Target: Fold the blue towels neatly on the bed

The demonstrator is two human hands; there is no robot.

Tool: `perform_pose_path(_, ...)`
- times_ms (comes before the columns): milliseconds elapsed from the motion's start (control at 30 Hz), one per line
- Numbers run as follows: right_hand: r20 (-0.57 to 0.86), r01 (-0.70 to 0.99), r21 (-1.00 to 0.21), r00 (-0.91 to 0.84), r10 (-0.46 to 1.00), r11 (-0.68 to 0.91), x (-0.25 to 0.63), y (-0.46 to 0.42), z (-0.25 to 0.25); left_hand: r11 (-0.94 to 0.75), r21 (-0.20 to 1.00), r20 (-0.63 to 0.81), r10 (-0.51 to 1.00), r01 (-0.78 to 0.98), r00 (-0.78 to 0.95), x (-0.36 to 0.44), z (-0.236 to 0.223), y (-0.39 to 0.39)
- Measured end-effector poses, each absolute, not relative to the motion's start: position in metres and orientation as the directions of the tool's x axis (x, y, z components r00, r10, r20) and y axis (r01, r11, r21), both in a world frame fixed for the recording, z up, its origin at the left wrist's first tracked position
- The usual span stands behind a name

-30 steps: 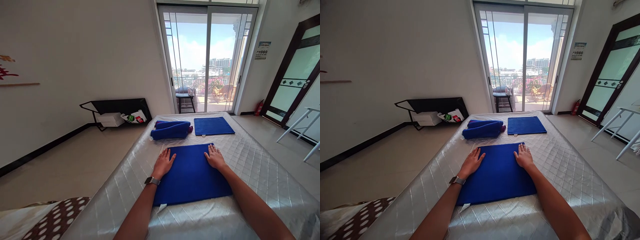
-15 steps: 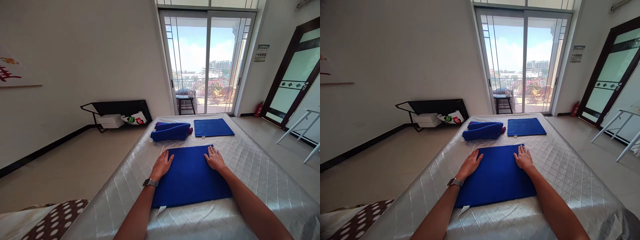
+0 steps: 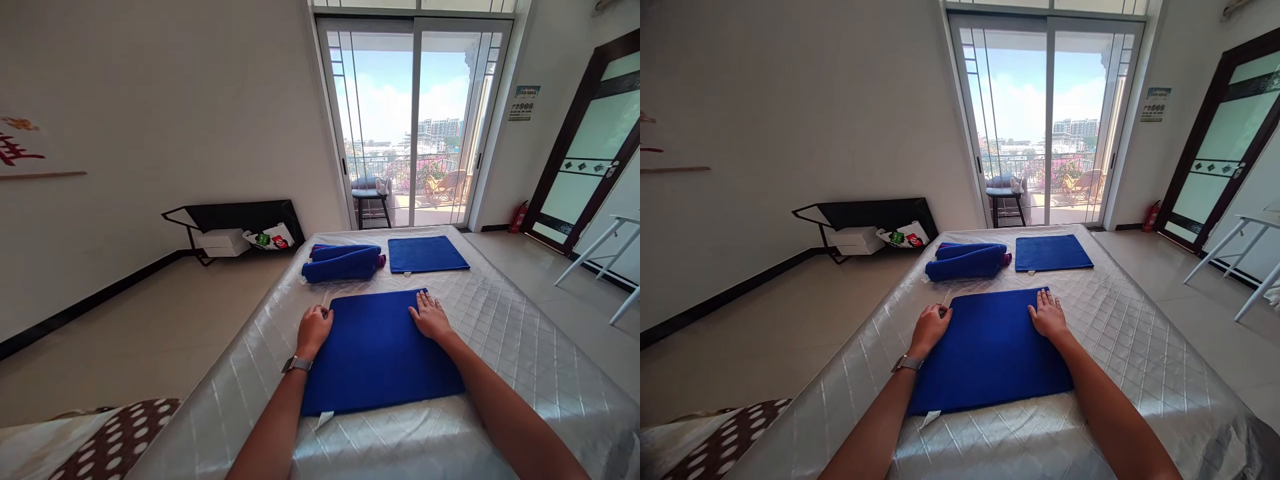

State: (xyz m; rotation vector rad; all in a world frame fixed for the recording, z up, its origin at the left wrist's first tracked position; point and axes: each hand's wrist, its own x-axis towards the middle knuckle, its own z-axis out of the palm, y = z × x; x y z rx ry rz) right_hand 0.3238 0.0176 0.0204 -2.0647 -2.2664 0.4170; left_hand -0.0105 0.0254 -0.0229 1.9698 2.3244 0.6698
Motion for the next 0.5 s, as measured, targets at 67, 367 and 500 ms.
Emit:
perform_pose_path(67, -0.148, 0.971, -0.225, -0.11, 0.983, 0.075, 0.323, 0.017, 0.021, 0.133, 0.343, 0.251, 0.941, 0.93, -0.227, -0.01, -0.025, 0.027)
perform_pose_path(367, -0.154, 0.969, -0.235, -0.112, 0.982, 0.074, 0.324, 0.016, 0.022, 0.161, 0.394, 0.247, 0.93, 0.905, -0.273, -0.013, -0.028, 0.035)
perform_pose_path(500, -0.145, 0.969, -0.237, -0.112, 0.983, 0.075, 0.325, 0.017, 0.021, 0.158, 0.412, 0.253, 0.926, 0.898, -0.279, -0.014, -0.03, 0.036)
